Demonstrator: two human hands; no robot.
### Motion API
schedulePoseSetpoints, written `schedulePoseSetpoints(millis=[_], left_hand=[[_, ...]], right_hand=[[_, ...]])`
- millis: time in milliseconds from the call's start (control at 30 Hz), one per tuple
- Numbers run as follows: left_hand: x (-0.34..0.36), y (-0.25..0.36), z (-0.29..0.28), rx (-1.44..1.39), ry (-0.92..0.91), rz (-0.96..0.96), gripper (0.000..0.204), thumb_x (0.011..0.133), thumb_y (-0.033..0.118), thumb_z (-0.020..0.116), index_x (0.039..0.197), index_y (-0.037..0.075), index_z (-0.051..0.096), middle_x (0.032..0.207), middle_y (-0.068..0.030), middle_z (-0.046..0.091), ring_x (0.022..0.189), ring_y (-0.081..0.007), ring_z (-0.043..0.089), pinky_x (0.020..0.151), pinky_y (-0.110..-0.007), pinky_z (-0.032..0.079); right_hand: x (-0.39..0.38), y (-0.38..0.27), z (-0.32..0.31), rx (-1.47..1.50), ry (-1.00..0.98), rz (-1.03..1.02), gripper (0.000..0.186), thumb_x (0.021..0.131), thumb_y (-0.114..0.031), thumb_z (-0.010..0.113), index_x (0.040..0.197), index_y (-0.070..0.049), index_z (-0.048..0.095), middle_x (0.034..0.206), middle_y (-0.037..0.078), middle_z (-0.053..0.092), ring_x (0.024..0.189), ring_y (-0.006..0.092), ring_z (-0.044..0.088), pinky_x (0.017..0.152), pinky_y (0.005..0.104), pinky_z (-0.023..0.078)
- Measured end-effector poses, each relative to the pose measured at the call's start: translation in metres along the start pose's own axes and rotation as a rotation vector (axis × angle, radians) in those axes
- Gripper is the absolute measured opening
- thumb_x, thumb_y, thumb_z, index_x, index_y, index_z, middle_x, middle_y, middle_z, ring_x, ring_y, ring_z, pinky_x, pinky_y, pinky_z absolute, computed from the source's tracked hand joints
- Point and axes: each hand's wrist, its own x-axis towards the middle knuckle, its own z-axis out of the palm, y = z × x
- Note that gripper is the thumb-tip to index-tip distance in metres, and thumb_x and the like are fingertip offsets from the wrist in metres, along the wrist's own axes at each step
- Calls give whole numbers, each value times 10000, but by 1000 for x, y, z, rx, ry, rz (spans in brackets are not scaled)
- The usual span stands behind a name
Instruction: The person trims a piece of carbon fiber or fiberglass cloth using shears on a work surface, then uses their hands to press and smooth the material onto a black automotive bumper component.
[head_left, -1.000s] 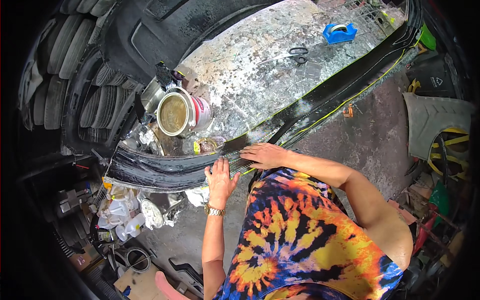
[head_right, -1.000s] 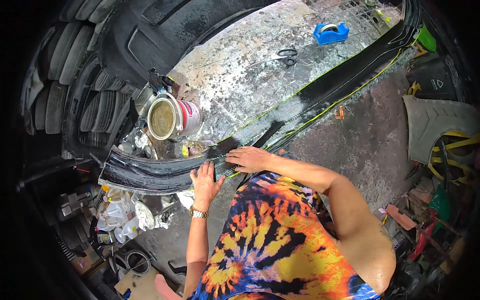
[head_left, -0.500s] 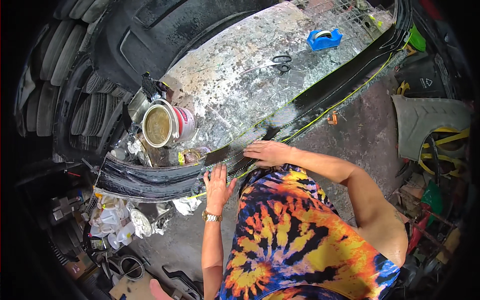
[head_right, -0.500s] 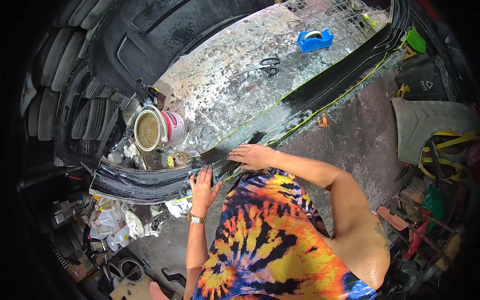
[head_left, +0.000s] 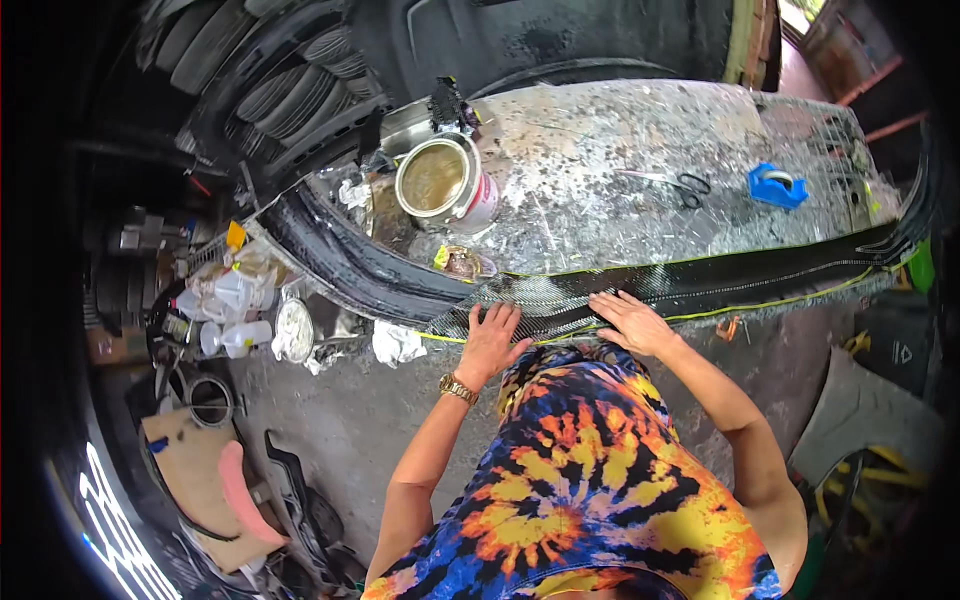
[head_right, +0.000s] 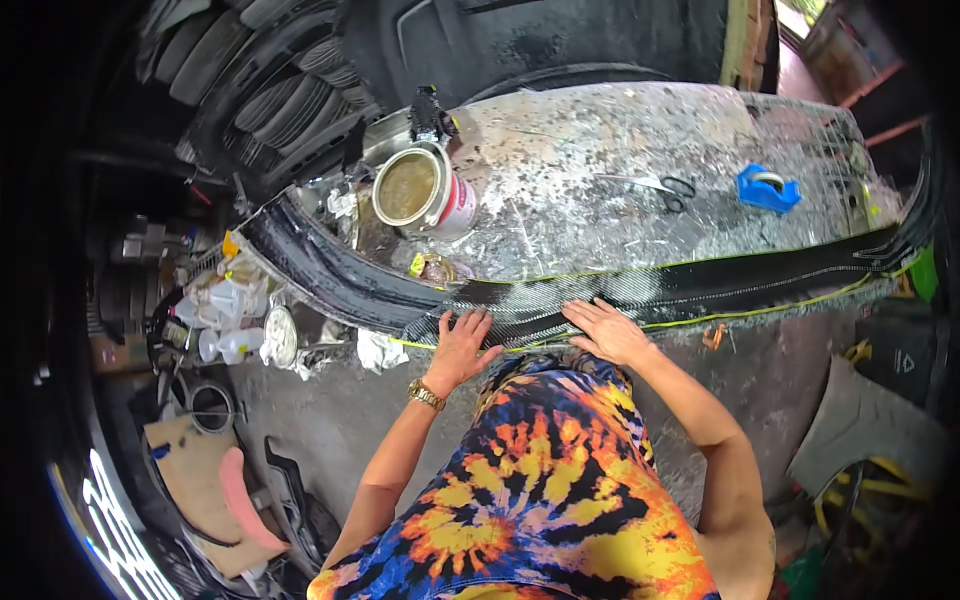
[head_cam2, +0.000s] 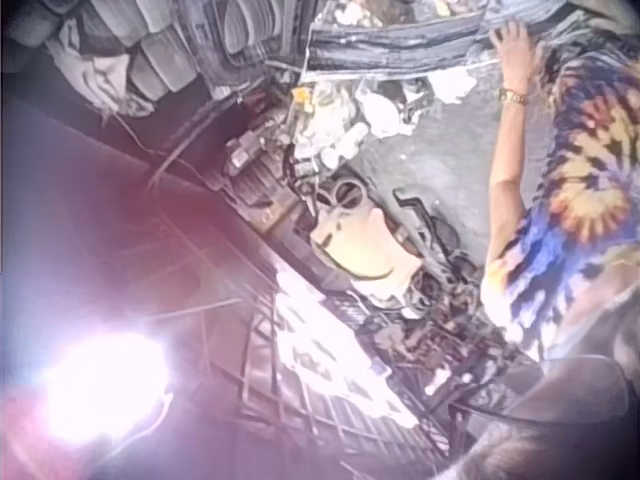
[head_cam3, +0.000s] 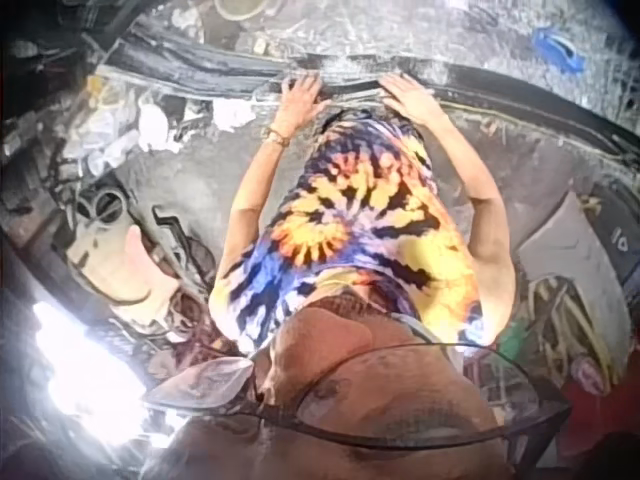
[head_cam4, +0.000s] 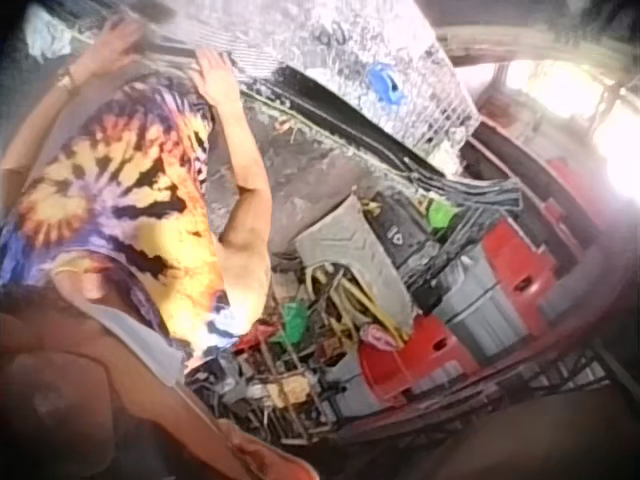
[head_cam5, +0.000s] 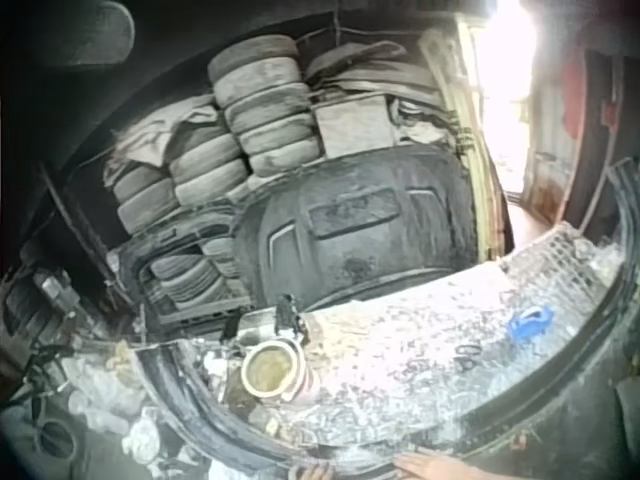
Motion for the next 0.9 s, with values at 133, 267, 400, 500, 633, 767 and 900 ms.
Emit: schedulePoseSetpoints(millis=[133,267,400,500,633,767,900], left_hand=[[-8,-12,12,-16,17,-9,589,883,476,537,1284,45,504,1332,-107,491,1252,-249,431,1074,-529,216],[-2,-16,21,-23,89,24,571,890,474,526,1268,46,519,1291,-106,524,1222,-254,462,1072,-533,217],[16,-5,15,-70,123,41,515,868,412,572,1228,46,536,1205,-99,552,1161,-258,493,1038,-565,259],[22,4,15,-53,43,0,504,877,413,562,1220,44,544,1206,-109,560,1173,-268,481,1044,-563,237],[22,16,-3,110,87,45,535,881,414,563,1269,47,522,1261,-120,544,1202,-275,464,1047,-549,228],[26,18,-13,141,21,76,540,883,412,558,1274,41,525,1267,-112,553,1218,-291,459,1056,-555,213],[33,10,-15,194,-22,95,543,881,408,567,1265,26,527,1229,-117,582,1210,-305,469,1050,-560,222]], right_hand=[[8,-9,7,-32,-33,10,540,951,-380,468,1379,-59,390,1443,105,407,1338,251,375,1129,417,261],[9,-7,5,-52,-26,28,539,944,-371,480,1378,-65,391,1440,107,411,1334,251,381,1126,418,270],[3,12,2,-32,22,-19,539,927,-366,499,1352,-47,409,1435,132,406,1327,281,385,1123,453,269],[10,25,9,30,44,-64,536,900,-355,536,1313,-28,436,1385,172,441,1296,312,412,1111,481,277],[3,-12,-28,80,248,-78,524,875,-327,569,1279,-13,456,1297,191,500,1256,329,443,1101,471,295],[-37,-65,-43,273,335,126,413,882,-287,570,1198,-27,517,1096,171,599,968,349,591,822,443,485],[-86,-86,-21,541,441,233,365,871,-303,588,1118,-36,564,1027,181,638,916,345,627,734,449,515]])
